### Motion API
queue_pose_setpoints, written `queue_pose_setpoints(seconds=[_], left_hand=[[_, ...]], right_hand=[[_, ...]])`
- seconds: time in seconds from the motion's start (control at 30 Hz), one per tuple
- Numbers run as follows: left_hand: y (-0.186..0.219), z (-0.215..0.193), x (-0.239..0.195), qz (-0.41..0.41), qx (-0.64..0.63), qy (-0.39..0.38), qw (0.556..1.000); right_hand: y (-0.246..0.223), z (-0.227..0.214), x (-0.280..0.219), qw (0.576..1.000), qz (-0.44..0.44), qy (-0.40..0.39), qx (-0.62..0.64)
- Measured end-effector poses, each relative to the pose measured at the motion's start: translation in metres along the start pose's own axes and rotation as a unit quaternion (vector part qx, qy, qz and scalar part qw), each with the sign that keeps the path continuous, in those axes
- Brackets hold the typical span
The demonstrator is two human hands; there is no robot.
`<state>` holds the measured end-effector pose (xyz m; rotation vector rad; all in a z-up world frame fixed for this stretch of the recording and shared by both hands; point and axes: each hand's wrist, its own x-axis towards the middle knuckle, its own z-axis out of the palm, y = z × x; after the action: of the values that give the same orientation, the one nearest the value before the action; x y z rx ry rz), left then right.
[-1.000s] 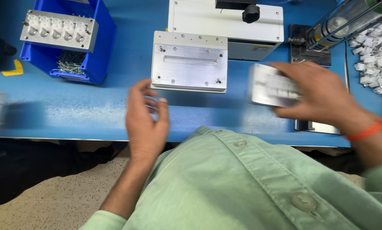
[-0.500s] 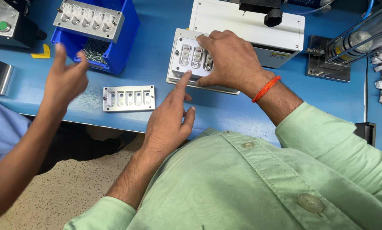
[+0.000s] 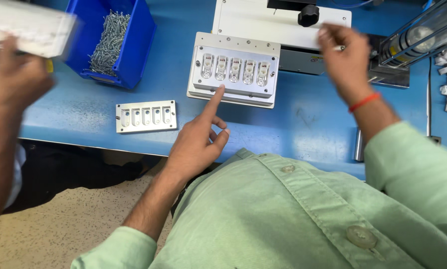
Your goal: The person picks small metal springs from a blue bin and places them into slots on a white fixture. The person then removes the fixture and sets it aside, repeating the process with a new fixture.
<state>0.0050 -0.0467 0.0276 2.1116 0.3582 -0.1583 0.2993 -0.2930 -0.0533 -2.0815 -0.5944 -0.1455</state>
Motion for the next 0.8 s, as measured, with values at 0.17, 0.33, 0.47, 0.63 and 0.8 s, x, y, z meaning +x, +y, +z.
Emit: queue_pose_setpoints(seconds=[0.17, 0.33, 0.47, 0.63, 0.8], left_hand=[[-0.012, 0.011, -0.01, -0.073, -0.102, 0.043, 0.991], [-0.051, -0.006, -0.012, -0.25, -0.145, 0.114, 0.95], [-0.1, -0.046, -0.006, -0.327, -0.201, 0.265, 0.885], [-0.153, -0.078, 0.01, -0.381, -0.122, 0.305, 0.864], [-0.198, -0.07, 0.039, -0.396, -0.044, 0.26, 0.88]], right_hand=[[0.067, -0.004, 0.091, 0.971, 0.13, -0.02, 0.199], [0.065, 0.006, 0.14, 0.984, 0.146, -0.076, -0.063], [0.057, -0.005, 0.149, 0.959, 0.153, -0.114, -0.211], [0.058, -0.013, 0.144, 0.936, 0.152, -0.134, -0.289], [0.067, -0.021, 0.131, 0.956, 0.147, -0.101, -0.234]])
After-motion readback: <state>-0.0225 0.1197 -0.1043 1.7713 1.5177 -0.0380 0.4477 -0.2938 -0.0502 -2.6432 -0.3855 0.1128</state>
